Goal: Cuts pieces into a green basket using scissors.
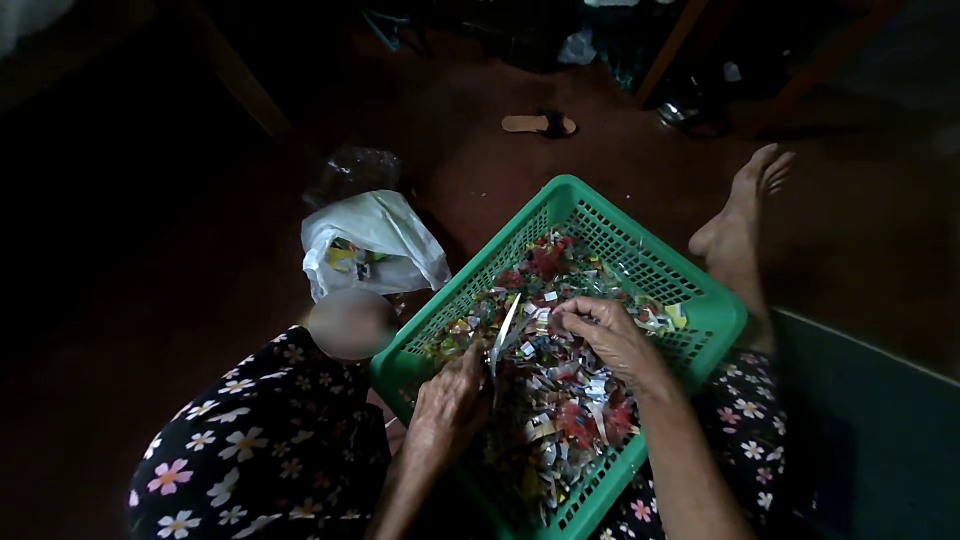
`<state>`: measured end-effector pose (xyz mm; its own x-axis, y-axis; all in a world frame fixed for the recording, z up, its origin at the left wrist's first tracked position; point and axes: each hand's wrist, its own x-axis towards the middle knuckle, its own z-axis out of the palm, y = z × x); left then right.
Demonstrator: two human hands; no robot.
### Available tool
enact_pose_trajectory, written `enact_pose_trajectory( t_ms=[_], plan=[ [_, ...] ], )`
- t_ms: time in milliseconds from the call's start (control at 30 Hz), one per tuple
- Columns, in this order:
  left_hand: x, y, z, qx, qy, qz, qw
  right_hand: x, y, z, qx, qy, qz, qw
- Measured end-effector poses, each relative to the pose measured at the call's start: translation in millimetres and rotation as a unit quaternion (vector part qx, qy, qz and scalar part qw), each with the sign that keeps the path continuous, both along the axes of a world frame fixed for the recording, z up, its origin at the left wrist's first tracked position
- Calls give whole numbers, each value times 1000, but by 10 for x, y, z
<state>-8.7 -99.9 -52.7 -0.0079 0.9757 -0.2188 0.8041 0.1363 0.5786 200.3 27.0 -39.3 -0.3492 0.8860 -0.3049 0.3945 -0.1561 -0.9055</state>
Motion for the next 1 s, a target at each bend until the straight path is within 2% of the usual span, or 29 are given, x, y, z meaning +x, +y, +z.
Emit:
enact_pose_trajectory(
  t_ms=[167,300,433,500,600,767,1000],
  plan=[
    [31,27,26,-9,-24,-34,999,-30,-11,-21,17,-7,1,1000],
    [114,157,62,-65,-6,-21,998,-46,-19,-61,34,-4,26,999],
    [50,139,43,-12,-33,17,999,13,-3,-83,65,16,-7,998],
    [3,111,50,-18,-38,10,999,32,4,-74,75,21,-24,997],
    [3,56,79,-69,-42,-26,996,8,-9,-41,68,32,-44,996],
    [91,91,76,-86,-9,-45,995,-20,-41,-52,32,53,-20,998],
    [88,129,54,-43,-25,-30,998,-33,-32,-29,7,71,-45,996]
  ],
)
